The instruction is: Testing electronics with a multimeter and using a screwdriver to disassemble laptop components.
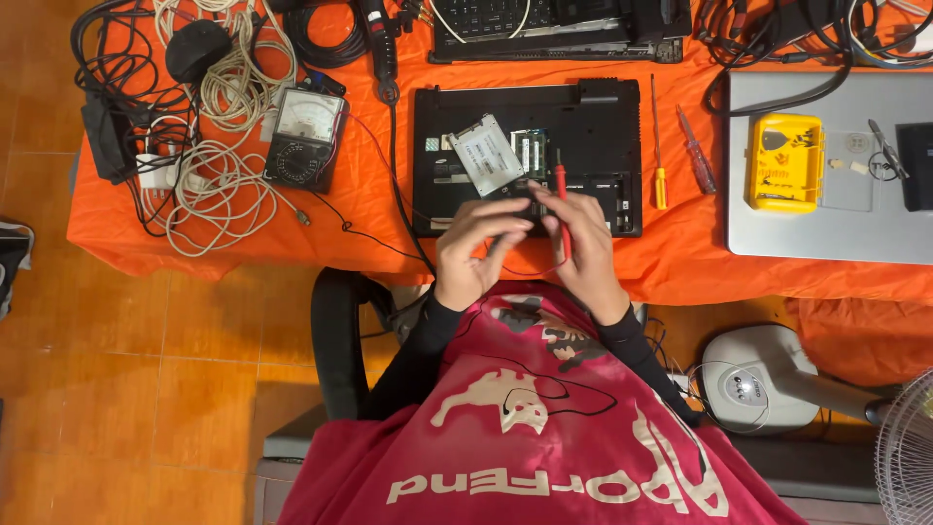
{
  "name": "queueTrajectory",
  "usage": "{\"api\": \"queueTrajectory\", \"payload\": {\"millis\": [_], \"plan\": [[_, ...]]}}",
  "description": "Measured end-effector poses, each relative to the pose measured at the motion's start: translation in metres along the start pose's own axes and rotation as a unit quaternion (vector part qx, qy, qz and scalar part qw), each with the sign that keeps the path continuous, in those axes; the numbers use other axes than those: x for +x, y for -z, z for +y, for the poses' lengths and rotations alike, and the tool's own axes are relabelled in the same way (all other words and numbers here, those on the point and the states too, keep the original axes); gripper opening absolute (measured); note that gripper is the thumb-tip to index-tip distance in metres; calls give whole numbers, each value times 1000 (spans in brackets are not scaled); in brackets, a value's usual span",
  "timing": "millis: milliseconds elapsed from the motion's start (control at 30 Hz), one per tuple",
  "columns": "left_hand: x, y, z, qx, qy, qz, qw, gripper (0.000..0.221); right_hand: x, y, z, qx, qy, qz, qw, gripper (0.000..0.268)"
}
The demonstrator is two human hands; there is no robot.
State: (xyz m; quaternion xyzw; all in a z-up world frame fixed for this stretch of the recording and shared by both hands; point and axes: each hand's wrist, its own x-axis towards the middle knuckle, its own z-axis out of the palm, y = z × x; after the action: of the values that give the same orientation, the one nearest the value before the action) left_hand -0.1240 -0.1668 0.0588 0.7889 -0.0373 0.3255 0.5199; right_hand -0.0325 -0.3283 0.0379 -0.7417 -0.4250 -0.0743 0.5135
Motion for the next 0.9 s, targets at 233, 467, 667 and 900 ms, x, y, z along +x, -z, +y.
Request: {"api": "queueTrajectory", "payload": {"millis": [233,467,667,900], "plan": [[-32,-2,-40,-100,131,56,985,16,-14,-15,10,-36,-34,-1,999,56],[-33,-3,-39,-21,52,-58,997,55,-13,-34,-3,35,-38,-79,995,97],[-42,-2,-48,71,-32,-28,997,57,-7,-33,-4,55,5,-109,992,102],[-49,0,-56,118,-127,81,982,35,-10,-37,-2,49,49,-162,984,96]]}}
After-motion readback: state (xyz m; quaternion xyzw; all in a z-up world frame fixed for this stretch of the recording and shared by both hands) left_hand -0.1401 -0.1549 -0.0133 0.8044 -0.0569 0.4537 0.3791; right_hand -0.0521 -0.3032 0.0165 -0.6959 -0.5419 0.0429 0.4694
